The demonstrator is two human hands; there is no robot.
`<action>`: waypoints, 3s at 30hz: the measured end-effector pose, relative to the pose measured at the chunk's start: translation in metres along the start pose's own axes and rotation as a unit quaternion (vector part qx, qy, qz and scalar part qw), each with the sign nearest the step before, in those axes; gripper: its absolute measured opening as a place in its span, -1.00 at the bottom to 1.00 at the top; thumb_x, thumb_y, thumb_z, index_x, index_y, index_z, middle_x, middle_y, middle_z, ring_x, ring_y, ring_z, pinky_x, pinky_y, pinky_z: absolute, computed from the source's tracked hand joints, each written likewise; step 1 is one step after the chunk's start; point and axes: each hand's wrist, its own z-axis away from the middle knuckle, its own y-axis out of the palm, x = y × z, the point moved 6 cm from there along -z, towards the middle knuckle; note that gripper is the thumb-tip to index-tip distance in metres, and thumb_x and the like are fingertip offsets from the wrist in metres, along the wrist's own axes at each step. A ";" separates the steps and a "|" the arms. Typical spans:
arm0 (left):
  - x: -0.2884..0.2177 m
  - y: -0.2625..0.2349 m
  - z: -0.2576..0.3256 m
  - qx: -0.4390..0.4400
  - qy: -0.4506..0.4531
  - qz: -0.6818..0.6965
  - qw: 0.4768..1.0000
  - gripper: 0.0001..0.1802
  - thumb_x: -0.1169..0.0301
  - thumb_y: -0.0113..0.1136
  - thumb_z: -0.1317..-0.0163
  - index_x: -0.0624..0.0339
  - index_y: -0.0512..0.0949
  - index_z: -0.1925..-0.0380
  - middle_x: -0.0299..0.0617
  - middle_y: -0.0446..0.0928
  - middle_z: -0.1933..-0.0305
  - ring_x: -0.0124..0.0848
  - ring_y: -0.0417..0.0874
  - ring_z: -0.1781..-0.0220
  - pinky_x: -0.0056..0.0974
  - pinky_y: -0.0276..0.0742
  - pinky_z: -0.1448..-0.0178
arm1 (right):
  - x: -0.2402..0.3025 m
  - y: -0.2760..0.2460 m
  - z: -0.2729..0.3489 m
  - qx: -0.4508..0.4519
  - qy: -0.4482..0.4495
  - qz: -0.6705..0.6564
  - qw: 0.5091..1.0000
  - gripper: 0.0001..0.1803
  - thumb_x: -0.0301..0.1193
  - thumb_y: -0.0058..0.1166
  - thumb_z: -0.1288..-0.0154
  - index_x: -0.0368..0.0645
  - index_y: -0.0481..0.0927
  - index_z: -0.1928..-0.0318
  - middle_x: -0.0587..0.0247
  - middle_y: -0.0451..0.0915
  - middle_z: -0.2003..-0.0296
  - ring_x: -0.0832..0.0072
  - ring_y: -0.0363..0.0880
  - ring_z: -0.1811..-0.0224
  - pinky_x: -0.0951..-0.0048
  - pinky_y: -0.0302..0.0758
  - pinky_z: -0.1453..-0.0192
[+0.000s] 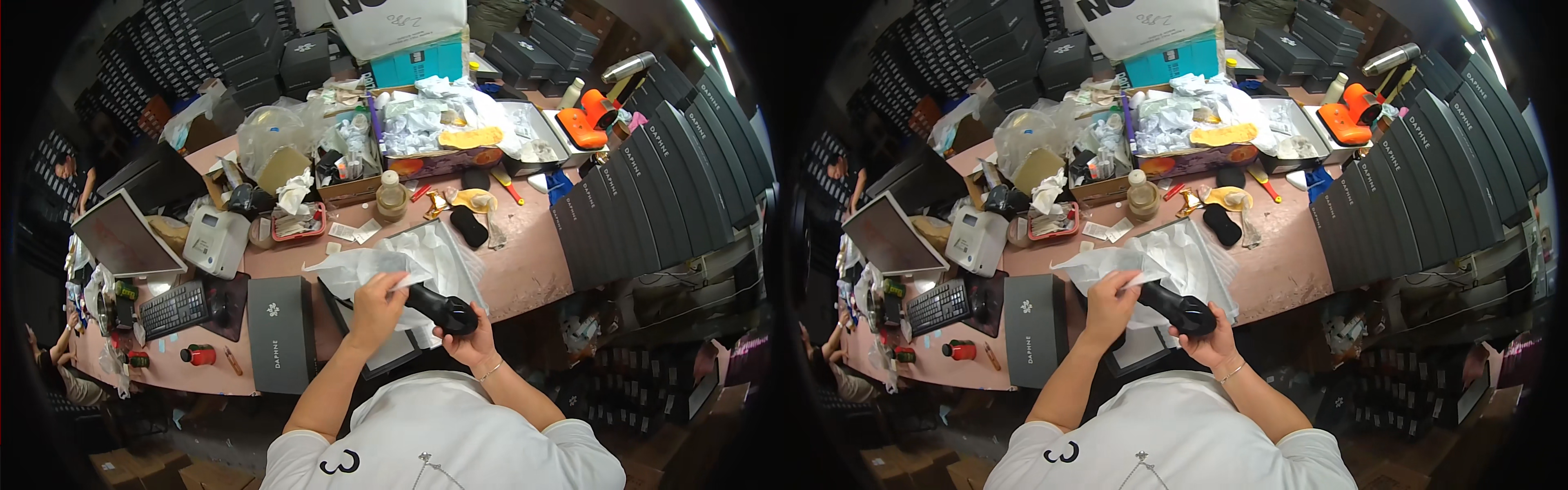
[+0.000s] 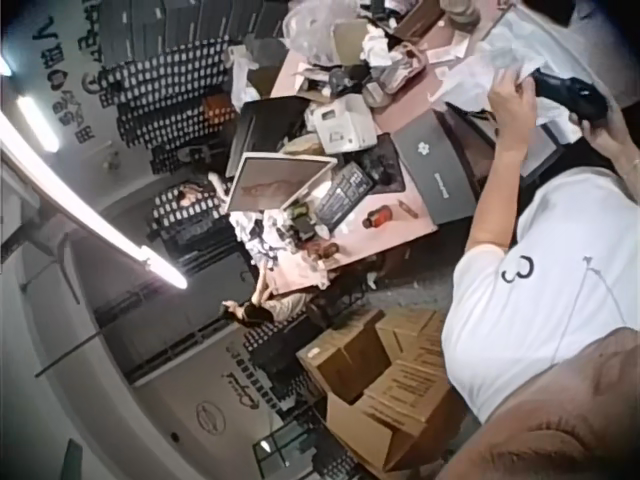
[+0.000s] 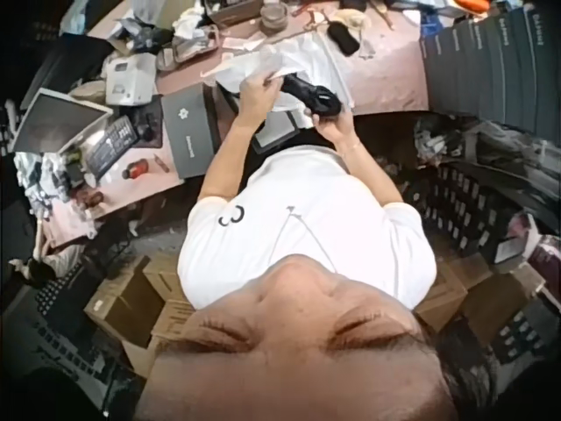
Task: Packaging shoes into boxes using protective wrapping paper.
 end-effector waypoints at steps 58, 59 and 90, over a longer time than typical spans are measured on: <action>0.018 -0.242 0.250 -0.438 -0.163 -0.011 0.884 -0.76 0.56 -0.18 -0.20 0.33 0.48 0.22 -0.12 0.53 0.23 -0.31 0.58 0.17 -0.23 0.52 0.01 | -0.067 -0.113 -0.190 -0.093 0.054 0.893 0.437 -0.13 -0.31 0.19 -0.09 -0.47 0.07 -0.30 -0.35 0.55 0.14 -0.15 0.55 0.10 0.09 0.45 -0.04; 0.013 -0.238 0.246 -0.394 -0.159 -0.100 0.900 -0.76 0.55 -0.17 -0.20 0.33 0.49 0.23 -0.14 0.53 0.23 -0.34 0.56 0.19 -0.25 0.50 0.02 | -0.064 -0.136 -0.200 -0.093 0.005 0.890 0.446 -0.28 -0.32 0.15 -0.07 -0.47 0.28 -0.21 -0.31 0.60 0.26 -0.09 0.60 0.16 0.17 0.50 0.03; 0.037 -0.078 0.020 -0.166 -0.028 -0.048 0.985 -0.83 0.57 0.27 0.03 0.28 0.60 0.36 -0.15 0.57 0.35 -0.34 0.60 0.29 -0.33 0.47 0.17 | -0.043 0.054 0.001 0.102 0.118 0.500 0.852 -0.14 -0.17 0.30 -0.07 -0.37 0.27 -0.30 0.05 0.52 -0.05 0.32 0.51 -0.08 0.34 0.38 -0.23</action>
